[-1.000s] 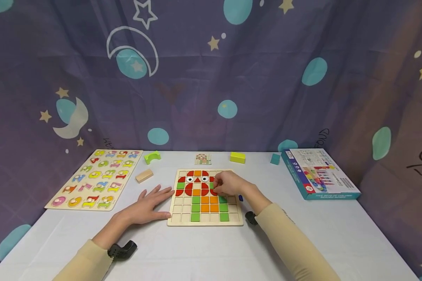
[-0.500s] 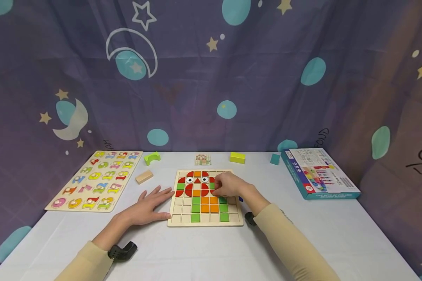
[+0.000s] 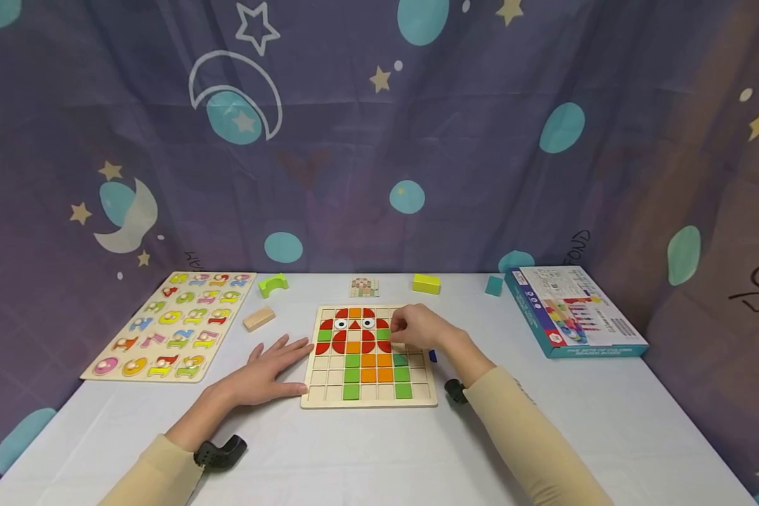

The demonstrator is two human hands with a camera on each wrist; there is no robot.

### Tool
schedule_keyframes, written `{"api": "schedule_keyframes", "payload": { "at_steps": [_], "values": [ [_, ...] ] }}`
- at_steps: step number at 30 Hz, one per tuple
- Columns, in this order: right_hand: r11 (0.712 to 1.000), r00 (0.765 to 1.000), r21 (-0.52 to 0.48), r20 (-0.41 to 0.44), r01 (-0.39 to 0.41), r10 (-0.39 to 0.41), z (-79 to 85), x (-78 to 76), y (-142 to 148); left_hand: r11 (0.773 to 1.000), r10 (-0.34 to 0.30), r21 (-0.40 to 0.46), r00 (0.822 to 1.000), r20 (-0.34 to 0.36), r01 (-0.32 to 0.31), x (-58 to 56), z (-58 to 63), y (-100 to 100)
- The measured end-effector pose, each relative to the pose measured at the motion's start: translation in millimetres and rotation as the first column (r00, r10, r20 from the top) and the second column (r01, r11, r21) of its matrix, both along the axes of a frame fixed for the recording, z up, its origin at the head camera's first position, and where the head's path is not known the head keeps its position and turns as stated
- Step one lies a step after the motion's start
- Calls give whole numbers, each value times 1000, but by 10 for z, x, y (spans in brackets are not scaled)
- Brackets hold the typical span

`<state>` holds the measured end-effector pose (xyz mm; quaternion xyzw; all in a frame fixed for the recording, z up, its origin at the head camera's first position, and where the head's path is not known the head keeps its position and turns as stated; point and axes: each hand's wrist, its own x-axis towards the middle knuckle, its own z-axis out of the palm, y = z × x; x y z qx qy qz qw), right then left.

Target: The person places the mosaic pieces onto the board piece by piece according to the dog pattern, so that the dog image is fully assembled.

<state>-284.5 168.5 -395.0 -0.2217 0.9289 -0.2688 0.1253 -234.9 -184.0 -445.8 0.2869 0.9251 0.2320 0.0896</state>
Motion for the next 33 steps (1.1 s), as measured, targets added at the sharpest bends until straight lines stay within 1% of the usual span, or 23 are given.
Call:
{"api": "schedule_keyframes", "payload": {
  "at_steps": [8,14,20,24,29,33],
  "values": [
    [994,998,-98,19,54,-52,10,58,225,1000,-3,-2,1000,5,4,1,12,7],
    [990,998,-133,11,56,-55,-4,120,419,1000,0,4,1000,5,0,3,13,4],
    [990,998,-133,14,55,-54,-27,177,587,1000,4,3,1000,8,-4,12,13,9],
    [990,998,-131,45,56,-50,-36,217,679,1000,9,-1,1000,14,-9,15,6,5],
    [991,993,-124,113,43,-29,-66,253,760,1000,10,3,1000,23,-11,16,8,8],
    [994,992,-109,123,26,-12,-105,266,791,1000,12,0,1000,21,-12,16,11,15]
  ]
}}
